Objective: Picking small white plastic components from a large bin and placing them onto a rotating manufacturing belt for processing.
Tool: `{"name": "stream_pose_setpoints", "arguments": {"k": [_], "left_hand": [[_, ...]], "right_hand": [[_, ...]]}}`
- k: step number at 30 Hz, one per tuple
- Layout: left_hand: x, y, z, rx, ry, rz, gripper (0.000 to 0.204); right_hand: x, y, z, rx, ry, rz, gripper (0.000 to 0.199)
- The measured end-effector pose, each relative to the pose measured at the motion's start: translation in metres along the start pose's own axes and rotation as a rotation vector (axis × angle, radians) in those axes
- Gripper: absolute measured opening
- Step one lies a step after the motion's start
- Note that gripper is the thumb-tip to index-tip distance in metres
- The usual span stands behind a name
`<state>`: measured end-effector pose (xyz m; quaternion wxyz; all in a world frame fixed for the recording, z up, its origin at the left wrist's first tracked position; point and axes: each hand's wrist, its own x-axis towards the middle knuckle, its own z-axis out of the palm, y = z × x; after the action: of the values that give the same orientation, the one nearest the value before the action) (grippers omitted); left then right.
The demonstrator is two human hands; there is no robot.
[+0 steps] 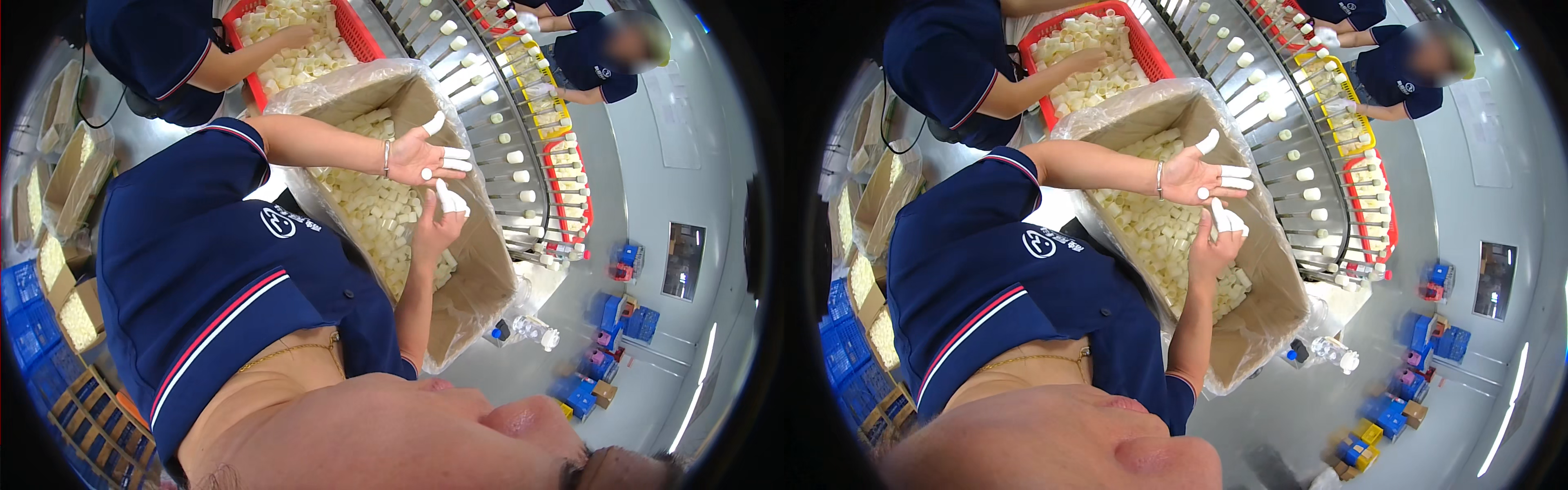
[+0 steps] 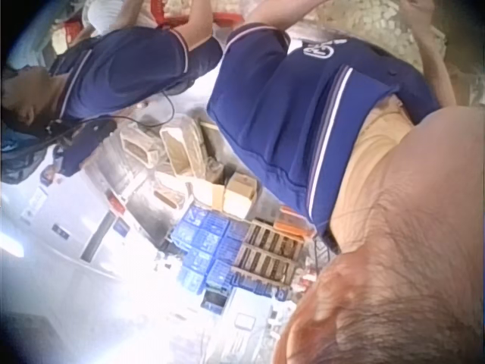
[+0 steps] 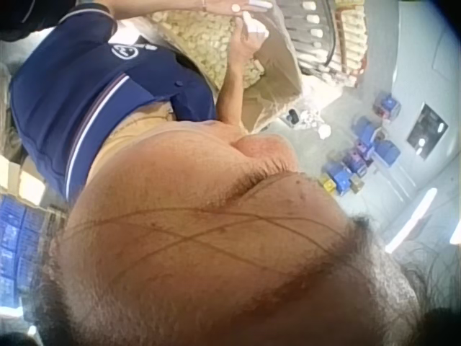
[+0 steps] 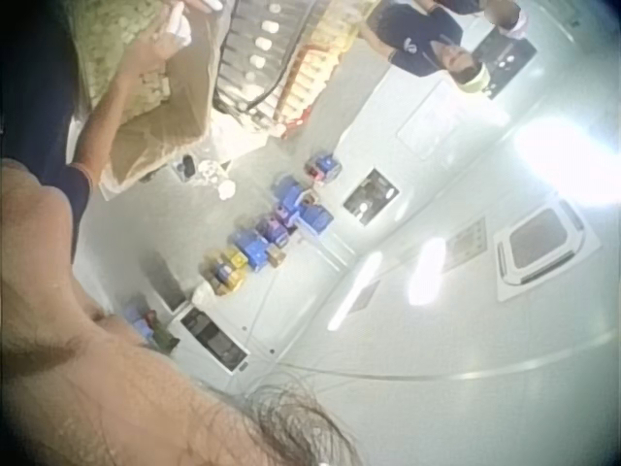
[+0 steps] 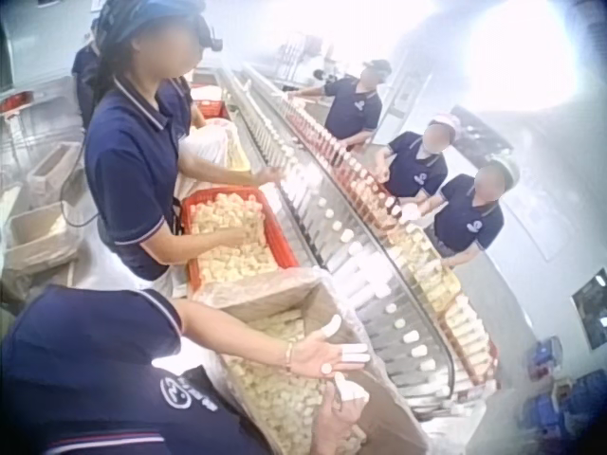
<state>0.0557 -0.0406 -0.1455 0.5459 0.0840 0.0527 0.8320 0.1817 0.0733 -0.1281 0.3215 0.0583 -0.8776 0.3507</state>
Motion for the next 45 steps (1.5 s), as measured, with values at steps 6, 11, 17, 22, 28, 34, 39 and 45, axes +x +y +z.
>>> {"name": "stream_pose_setpoints", "arguments": {"k": [6,11,17,22,28,34,39,45], "left_hand": [[-0.006,-0.01,0.01,0.101,0.011,-0.024,0.095],[-0.007,-0.015,0.012,0.108,0.014,-0.058,0.095],[-0.007,-0.012,0.01,0.076,0.012,-0.072,0.091],[-0.004,-0.01,0.005,0.546,0.32,-0.037,0.064],[0.001,-0.007,-0.001,0.607,0.256,0.005,0.047],[-0.001,-0.001,0.002,0.522,0.265,-0.027,0.045],[0.0,0.004,0.002,0.57,0.364,-0.074,0.039],[0.001,0.006,-0.001,0.78,0.524,-0.013,0.022]], "right_hand": [[-0.005,-0.004,0.013,-0.046,-0.012,0.01,0.025],[-0.011,-0.003,0.01,-0.012,-0.019,0.064,0.023],[-0.013,0.0,0.012,0.079,-0.012,0.264,0.014],[-0.012,0.006,0.006,0.111,-0.001,0.26,0.013],[-0.012,0.023,-0.012,0.01,0.017,0.21,0.014],[-0.007,0.072,-0.117,-0.654,0.271,0.325,0.027],[-0.008,0.138,-0.22,-1.105,0.325,0.589,0.044],[-0.005,0.154,-0.225,-1.268,0.004,0.814,0.029]]}}
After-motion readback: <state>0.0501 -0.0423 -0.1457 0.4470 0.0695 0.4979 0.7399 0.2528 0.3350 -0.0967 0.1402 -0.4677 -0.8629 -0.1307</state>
